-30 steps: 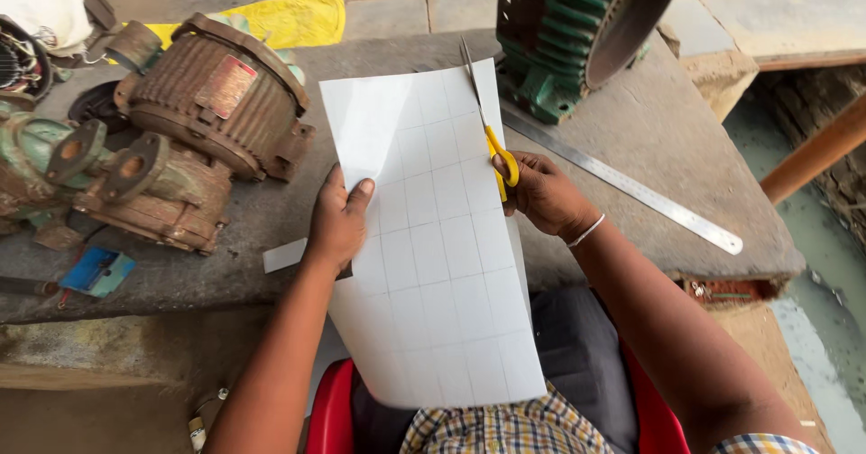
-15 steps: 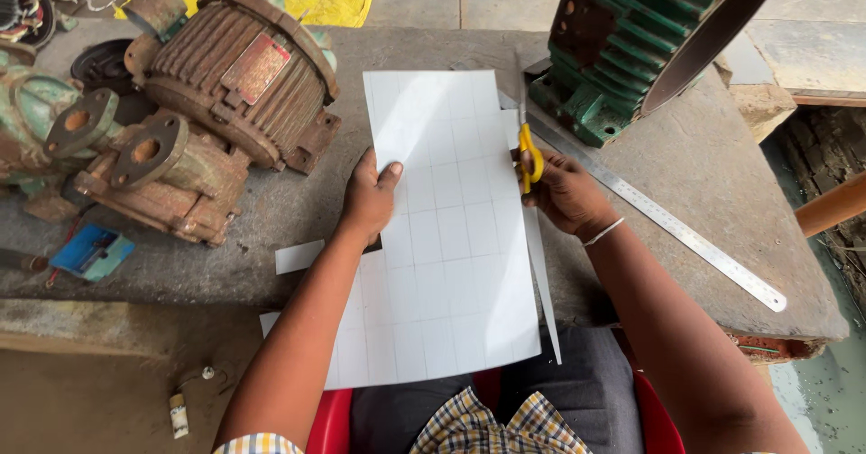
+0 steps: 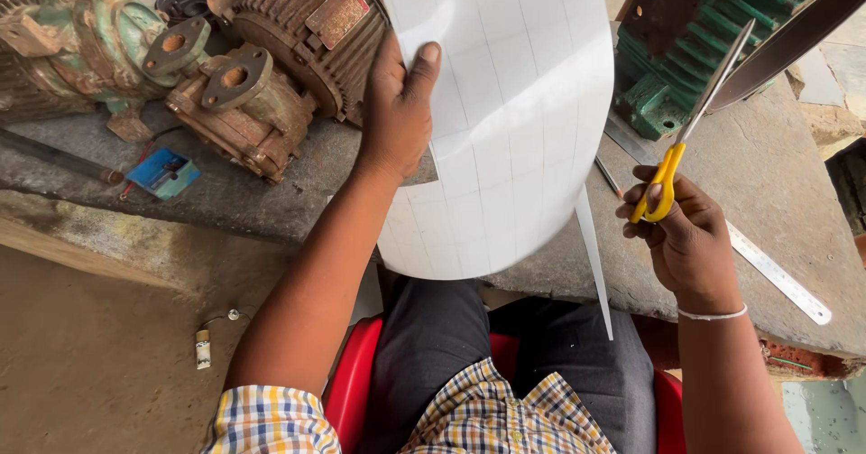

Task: The person uses yellow-handled scissors to cut a large sheet of white paper marked with a grid pattern. They trim the edges and cut along the grid lines to separate the sheet into smaller rectangular pieces.

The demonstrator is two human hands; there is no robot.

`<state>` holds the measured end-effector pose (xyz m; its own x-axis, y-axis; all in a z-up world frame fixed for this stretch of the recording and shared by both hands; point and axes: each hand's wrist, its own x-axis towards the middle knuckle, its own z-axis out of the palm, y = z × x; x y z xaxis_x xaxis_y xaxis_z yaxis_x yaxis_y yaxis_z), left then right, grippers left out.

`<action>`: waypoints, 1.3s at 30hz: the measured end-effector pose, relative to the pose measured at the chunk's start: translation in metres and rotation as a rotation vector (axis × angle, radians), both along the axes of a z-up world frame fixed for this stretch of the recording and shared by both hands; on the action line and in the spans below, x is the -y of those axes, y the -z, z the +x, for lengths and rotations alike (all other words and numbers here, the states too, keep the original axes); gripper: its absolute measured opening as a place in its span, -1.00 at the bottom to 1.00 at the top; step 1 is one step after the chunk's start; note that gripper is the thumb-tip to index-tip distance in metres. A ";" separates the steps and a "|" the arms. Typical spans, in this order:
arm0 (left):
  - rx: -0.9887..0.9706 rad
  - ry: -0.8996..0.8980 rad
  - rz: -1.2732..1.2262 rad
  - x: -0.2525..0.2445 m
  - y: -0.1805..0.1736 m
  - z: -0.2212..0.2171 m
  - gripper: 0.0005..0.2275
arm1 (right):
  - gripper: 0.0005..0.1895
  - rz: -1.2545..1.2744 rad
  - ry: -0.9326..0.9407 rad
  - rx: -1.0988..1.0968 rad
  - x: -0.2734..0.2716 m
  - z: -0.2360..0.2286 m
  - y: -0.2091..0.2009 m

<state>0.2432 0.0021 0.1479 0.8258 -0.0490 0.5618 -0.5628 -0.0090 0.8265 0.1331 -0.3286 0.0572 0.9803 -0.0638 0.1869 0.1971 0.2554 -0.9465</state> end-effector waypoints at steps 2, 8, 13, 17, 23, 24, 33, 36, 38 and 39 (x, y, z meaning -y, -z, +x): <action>0.171 0.079 -0.111 -0.007 -0.006 -0.006 -0.74 | -0.56 0.014 0.013 -0.005 0.001 -0.010 0.006; 0.107 -0.038 0.004 -0.018 0.009 0.013 -0.73 | -0.54 0.039 0.032 -0.010 -0.009 -0.033 0.008; -0.072 -0.357 0.207 0.001 0.056 0.061 -0.52 | -0.53 0.046 0.020 0.010 -0.028 -0.058 0.009; -0.369 -0.399 0.443 0.008 0.077 0.079 -0.46 | -0.54 0.030 -0.009 -0.028 -0.033 -0.087 0.016; 0.376 -0.630 0.731 -0.006 0.067 0.038 -0.58 | -0.52 0.083 0.005 -0.116 -0.012 -0.124 0.028; 0.357 -0.518 0.670 -0.015 0.067 0.019 -0.66 | -0.51 0.071 0.018 -0.124 -0.007 -0.128 0.030; -0.433 -0.637 0.623 -0.091 0.120 -0.161 -0.69 | -0.48 0.050 0.040 -0.109 0.007 -0.149 0.050; -0.416 -0.397 0.345 -0.082 0.142 -0.167 -0.63 | -0.50 0.035 0.043 -0.108 0.004 -0.155 0.047; -0.450 -0.289 0.058 -0.069 0.149 -0.158 -0.53 | -0.50 0.020 0.045 -0.104 0.004 -0.158 0.044; -0.459 -0.228 -0.085 -0.064 0.149 -0.151 -0.46 | -0.49 0.013 0.048 -0.099 0.003 -0.162 0.043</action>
<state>0.0923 0.0661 -0.0008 0.9725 0.1909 0.1335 -0.1338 -0.0111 0.9909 -0.0287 -0.3318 0.0142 0.9897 -0.1131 0.0883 0.1152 0.2598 -0.9588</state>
